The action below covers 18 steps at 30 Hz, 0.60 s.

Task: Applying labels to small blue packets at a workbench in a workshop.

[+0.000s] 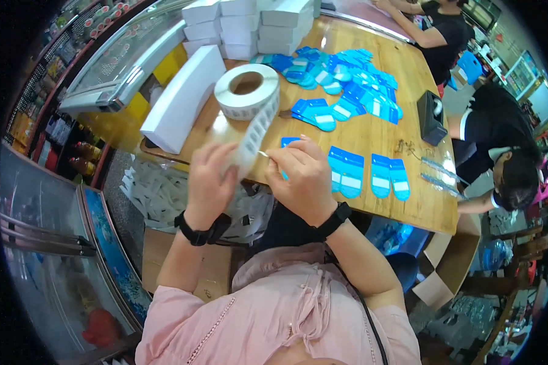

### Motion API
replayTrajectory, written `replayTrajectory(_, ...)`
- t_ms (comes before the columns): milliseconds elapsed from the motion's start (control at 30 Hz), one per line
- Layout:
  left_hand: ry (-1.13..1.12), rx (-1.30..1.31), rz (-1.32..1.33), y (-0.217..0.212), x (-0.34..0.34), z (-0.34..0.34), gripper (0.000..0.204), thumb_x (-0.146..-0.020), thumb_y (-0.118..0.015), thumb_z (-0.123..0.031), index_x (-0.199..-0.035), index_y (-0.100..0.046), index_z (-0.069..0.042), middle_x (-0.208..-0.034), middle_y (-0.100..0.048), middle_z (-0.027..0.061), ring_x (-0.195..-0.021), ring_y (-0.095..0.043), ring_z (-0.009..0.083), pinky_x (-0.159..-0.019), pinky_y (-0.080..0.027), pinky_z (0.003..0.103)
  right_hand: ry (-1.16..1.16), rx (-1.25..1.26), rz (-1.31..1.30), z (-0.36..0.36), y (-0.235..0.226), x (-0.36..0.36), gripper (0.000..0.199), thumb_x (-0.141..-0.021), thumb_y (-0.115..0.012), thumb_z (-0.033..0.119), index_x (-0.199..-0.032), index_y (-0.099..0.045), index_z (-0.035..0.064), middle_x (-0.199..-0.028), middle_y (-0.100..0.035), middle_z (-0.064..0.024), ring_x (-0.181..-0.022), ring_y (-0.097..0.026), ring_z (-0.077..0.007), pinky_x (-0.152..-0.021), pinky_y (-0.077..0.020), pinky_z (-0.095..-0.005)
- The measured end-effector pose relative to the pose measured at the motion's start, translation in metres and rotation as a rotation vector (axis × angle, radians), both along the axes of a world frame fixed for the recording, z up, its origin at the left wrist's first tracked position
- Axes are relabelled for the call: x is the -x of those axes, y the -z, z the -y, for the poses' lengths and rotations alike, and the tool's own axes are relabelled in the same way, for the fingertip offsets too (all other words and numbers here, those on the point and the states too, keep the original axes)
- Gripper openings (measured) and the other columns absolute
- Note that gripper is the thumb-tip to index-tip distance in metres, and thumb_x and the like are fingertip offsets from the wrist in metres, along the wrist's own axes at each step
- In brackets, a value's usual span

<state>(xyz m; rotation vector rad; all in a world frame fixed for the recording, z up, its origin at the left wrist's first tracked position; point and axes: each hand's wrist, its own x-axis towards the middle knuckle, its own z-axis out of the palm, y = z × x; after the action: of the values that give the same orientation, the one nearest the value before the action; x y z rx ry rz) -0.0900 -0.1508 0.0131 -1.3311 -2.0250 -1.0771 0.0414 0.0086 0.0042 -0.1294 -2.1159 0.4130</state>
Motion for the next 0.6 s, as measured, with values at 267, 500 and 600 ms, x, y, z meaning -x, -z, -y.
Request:
replayTrajectory(267, 0.400, 0.265, 0.665, -0.009, -0.046, -0.001, 0.022, -0.102, -0.072, -0.017, -0.094, -0.066, 0.002, -0.088, -0.065, 0.0141, -0.081, -0.060, 0.0306, -0.071, -0.047, 0.039, -0.004, -0.108, 0.087, 0.016, -0.008, -0.070, 0.022, -0.085, -0.080, 0.010, -0.107, -0.079, 0.0091, -0.105, -0.078, -0.0066, -0.102, -0.071, -0.0258, -0.103, -0.0560, -0.0468)
replayTrajectory(500, 0.625, 0.203, 0.356, -0.014, -0.078, -0.034, 0.009, -0.094, -0.075, -0.002, -0.098, -0.067, -0.001, -0.094, -0.066, 0.0150, -0.086, -0.064, 0.0362, -0.075, -0.050, 0.042, -0.105, 0.741, 0.139, -0.002, -0.015, -0.126, 0.025, -0.092, -0.085, 0.008, -0.116, -0.078, 0.0015, -0.103, -0.078, -0.0089, -0.094, -0.075, -0.0185, -0.085, -0.0595, -0.0320)
replayTrajectory(600, 0.681, 0.207, 0.257, -0.014, -0.090, -0.051, 0.010, -0.092, -0.076, -0.002, -0.097, -0.067, -0.002, -0.095, -0.067, 0.0144, -0.088, -0.065, 0.0368, -0.077, -0.051, 0.044, -0.103, 0.810, 0.124, -0.009, -0.014, -0.146, 0.018, -0.096, -0.083, 0.005, -0.113, -0.079, 0.0000, -0.100, -0.078, -0.0065, -0.089, -0.073, -0.0113, -0.080, -0.0586, -0.0268)
